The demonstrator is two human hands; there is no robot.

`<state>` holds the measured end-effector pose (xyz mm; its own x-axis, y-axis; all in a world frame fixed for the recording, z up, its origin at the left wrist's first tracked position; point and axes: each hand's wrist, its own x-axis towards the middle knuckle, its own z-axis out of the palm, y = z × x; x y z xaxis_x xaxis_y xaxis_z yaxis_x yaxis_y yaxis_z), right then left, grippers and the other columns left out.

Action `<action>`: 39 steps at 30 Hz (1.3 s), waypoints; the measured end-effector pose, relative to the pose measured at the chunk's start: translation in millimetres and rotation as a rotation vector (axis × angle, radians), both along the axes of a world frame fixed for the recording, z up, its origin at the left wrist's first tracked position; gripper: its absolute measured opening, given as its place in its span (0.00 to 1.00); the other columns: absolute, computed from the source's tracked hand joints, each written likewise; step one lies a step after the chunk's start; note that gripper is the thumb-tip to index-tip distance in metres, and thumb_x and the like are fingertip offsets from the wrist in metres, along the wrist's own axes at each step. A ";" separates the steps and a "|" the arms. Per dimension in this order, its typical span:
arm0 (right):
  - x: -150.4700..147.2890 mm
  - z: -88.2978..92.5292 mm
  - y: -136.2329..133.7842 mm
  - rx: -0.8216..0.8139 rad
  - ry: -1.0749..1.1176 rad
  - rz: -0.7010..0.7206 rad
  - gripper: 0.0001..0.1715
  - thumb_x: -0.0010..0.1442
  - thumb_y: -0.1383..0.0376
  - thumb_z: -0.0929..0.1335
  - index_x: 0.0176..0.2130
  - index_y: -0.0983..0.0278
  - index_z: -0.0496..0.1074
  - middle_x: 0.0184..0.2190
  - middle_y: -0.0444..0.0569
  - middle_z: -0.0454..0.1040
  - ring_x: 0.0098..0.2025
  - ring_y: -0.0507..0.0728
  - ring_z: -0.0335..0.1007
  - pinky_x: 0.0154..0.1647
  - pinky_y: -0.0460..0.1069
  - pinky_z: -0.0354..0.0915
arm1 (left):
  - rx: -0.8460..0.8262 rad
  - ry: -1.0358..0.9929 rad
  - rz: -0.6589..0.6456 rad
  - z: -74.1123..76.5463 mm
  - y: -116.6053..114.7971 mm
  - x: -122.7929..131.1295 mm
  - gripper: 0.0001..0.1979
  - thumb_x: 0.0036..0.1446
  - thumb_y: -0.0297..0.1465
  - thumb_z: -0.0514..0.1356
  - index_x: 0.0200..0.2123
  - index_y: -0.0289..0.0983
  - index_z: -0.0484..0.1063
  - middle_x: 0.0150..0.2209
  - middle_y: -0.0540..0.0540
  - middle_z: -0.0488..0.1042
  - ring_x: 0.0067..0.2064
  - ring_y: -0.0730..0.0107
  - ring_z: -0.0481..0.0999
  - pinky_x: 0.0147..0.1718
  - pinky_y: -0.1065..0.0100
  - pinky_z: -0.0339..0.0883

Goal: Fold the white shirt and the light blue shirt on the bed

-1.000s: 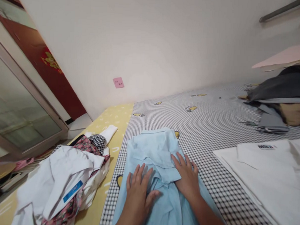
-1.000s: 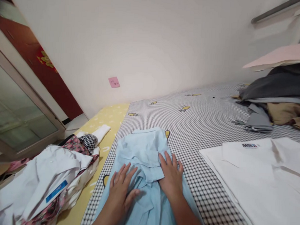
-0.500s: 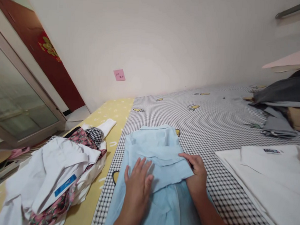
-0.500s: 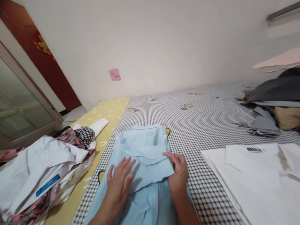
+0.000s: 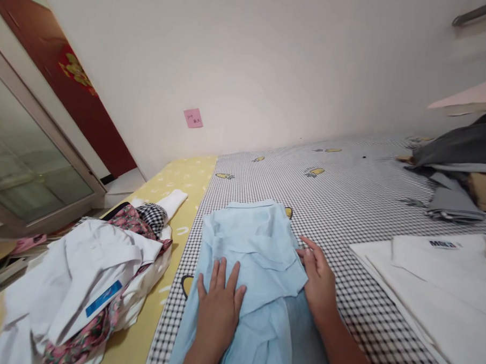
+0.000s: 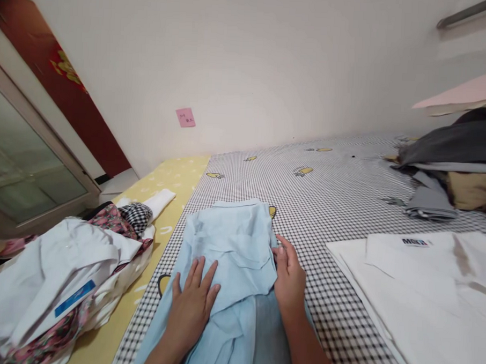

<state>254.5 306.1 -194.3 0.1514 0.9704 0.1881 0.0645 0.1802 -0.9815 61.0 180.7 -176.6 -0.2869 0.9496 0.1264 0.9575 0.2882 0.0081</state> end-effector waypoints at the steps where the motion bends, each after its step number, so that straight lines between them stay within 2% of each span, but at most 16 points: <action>1: 0.0 0.5 -0.4 -0.004 0.032 0.001 0.36 0.62 0.41 0.60 0.56 0.61 0.71 0.42 0.55 0.81 0.40 0.62 0.77 0.40 0.56 0.71 | 0.007 0.002 0.002 0.0 0.3 0.3 0.25 0.69 0.37 0.47 0.69 0.51 0.54 0.72 0.44 0.49 0.73 0.53 0.50 0.66 0.32 0.46; 4: -0.5 -2.1 -0.1 -0.007 0.131 -0.004 0.36 0.63 0.41 0.60 0.56 0.62 0.70 0.48 0.58 0.79 0.44 0.62 0.77 0.46 0.57 0.71 | 0.050 -0.007 0.000 -1.8 0.1 1.3 0.25 0.69 0.38 0.47 0.68 0.51 0.55 0.72 0.43 0.51 0.72 0.52 0.51 0.65 0.31 0.46; 6: -1.4 -7.4 1.6 0.000 0.137 -0.004 0.35 0.63 0.41 0.60 0.54 0.62 0.71 0.47 0.57 0.79 0.46 0.62 0.75 0.49 0.59 0.70 | 0.074 -0.031 -0.008 -3.5 -0.5 2.4 0.25 0.69 0.39 0.47 0.68 0.51 0.56 0.72 0.42 0.52 0.72 0.51 0.51 0.65 0.30 0.45; 10: -2.0 -14.7 9.2 -0.006 0.180 0.041 0.31 0.61 0.42 0.63 0.47 0.64 0.75 0.47 0.57 0.79 0.48 0.62 0.75 0.49 0.58 0.70 | 0.071 -0.145 -0.007 -1.1 1.3 2.1 0.25 0.68 0.38 0.48 0.68 0.48 0.58 0.72 0.40 0.52 0.73 0.50 0.50 0.65 0.29 0.40; 13: 5.3 -1.8 13.0 -0.036 0.168 0.152 0.27 0.55 0.47 0.68 0.43 0.64 0.77 0.44 0.55 0.81 0.46 0.63 0.76 0.45 0.57 0.72 | 0.080 -0.356 -0.016 12.9 4.1 -4.7 0.26 0.64 0.37 0.55 0.65 0.44 0.64 0.71 0.35 0.56 0.72 0.45 0.52 0.65 0.28 0.40; 16: 23.7 25.6 2.4 -0.064 0.105 0.215 0.25 0.52 0.52 0.70 0.46 0.63 0.77 0.44 0.54 0.81 0.44 0.62 0.77 0.43 0.57 0.73 | 0.173 -0.509 0.012 33.6 -5.4 -18.8 0.25 0.62 0.36 0.57 0.61 0.37 0.68 0.69 0.29 0.58 0.70 0.45 0.58 0.65 0.36 0.52; 19: 53.3 45.9 -32.8 -0.043 0.035 0.158 0.26 0.53 0.54 0.71 0.50 0.61 0.76 0.54 0.54 0.77 0.53 0.62 0.73 0.54 0.58 0.68 | 0.310 -0.526 0.072 45.9 -42.7 -34.3 0.22 0.66 0.33 0.49 0.59 0.33 0.69 0.69 0.30 0.57 0.70 0.55 0.57 0.66 0.49 0.55; 21: 78.3 43.2 -70.2 -0.021 -0.033 0.161 0.26 0.54 0.51 0.70 0.49 0.61 0.77 0.54 0.55 0.77 0.55 0.62 0.72 0.59 0.59 0.65 | 0.425 -0.534 0.086 41.6 -85.3 -41.6 0.22 0.66 0.33 0.46 0.55 0.34 0.72 0.66 0.33 0.59 0.70 0.58 0.57 0.67 0.52 0.54; 23: 105.7 23.9 -114.7 -0.043 -0.079 0.200 0.27 0.55 0.48 0.69 0.47 0.62 0.77 0.50 0.55 0.79 0.49 0.63 0.76 0.58 0.60 0.66 | 0.575 -0.554 0.095 25.1 -137.8 -46.3 0.21 0.66 0.37 0.46 0.50 0.36 0.75 0.62 0.34 0.62 0.67 0.57 0.61 0.66 0.51 0.56; 25: 133.3 -7.7 -161.4 -0.108 -0.100 0.210 0.28 0.53 0.45 0.69 0.43 0.62 0.78 0.45 0.56 0.81 0.44 0.63 0.79 0.54 0.60 0.70 | 0.690 -0.585 0.132 -0.3 -193.3 -49.6 0.21 0.64 0.42 0.49 0.46 0.37 0.76 0.58 0.35 0.66 0.63 0.53 0.66 0.64 0.47 0.60; 28: 169.3 -56.2 -227.2 -0.165 -0.200 0.139 0.27 0.53 0.43 0.67 0.38 0.61 0.80 0.40 0.55 0.83 0.41 0.65 0.80 0.48 0.59 0.74 | 0.665 -0.622 0.211 -38.3 -268.0 -53.4 0.21 0.61 0.46 0.52 0.44 0.39 0.76 0.56 0.36 0.68 0.61 0.49 0.67 0.62 0.41 0.62; 30: 184.4 -76.2 -264.1 -0.128 -0.318 0.098 0.27 0.56 0.43 0.65 0.37 0.60 0.80 0.39 0.54 0.83 0.42 0.65 0.79 0.47 0.58 0.74 | 0.638 -0.611 0.249 -53.7 -304.6 -54.0 0.23 0.61 0.49 0.52 0.44 0.40 0.75 0.56 0.36 0.67 0.63 0.46 0.65 0.62 0.38 0.61; 32: 189.2 -82.8 -292.3 -0.027 -0.463 0.098 0.26 0.60 0.45 0.63 0.39 0.58 0.81 0.42 0.54 0.82 0.45 0.64 0.79 0.48 0.58 0.74 | 0.612 -0.579 0.266 -58.5 -327.5 -50.9 0.25 0.60 0.52 0.51 0.46 0.40 0.75 0.58 0.36 0.65 0.63 0.45 0.64 0.62 0.37 0.60; 34: 183.7 -79.8 -310.1 0.116 -0.630 0.119 0.25 0.62 0.47 0.62 0.44 0.57 0.80 0.48 0.53 0.80 0.49 0.65 0.77 0.50 0.60 0.73 | 0.574 -0.542 0.274 -55.0 -337.1 -42.7 0.27 0.61 0.53 0.50 0.47 0.41 0.76 0.59 0.35 0.64 0.64 0.44 0.64 0.61 0.36 0.61; 37: 162.3 -71.6 -320.9 0.317 -0.883 0.128 0.25 0.64 0.50 0.62 0.54 0.53 0.75 0.57 0.52 0.74 0.56 0.67 0.72 0.52 0.65 0.69 | 0.492 -0.469 0.263 -43.8 -334.0 -20.8 0.24 0.64 0.48 0.50 0.51 0.41 0.75 0.64 0.35 0.60 0.65 0.44 0.64 0.60 0.38 0.63; 39: 145.6 -71.2 -322.6 0.398 -1.009 0.154 0.25 0.65 0.53 0.62 0.58 0.50 0.73 0.60 0.50 0.72 0.59 0.67 0.70 0.54 0.66 0.67 | 0.410 -0.404 0.245 -39.1 -328.0 -1.3 0.22 0.65 0.42 0.49 0.55 0.42 0.74 0.67 0.35 0.59 0.66 0.44 0.63 0.59 0.38 0.64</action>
<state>400.1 -16.6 -265.5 -0.3664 0.8079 0.4615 0.7554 0.5479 -0.3594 59.7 -147.3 -215.6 -0.5917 0.7473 0.3024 0.7621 0.3962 0.5120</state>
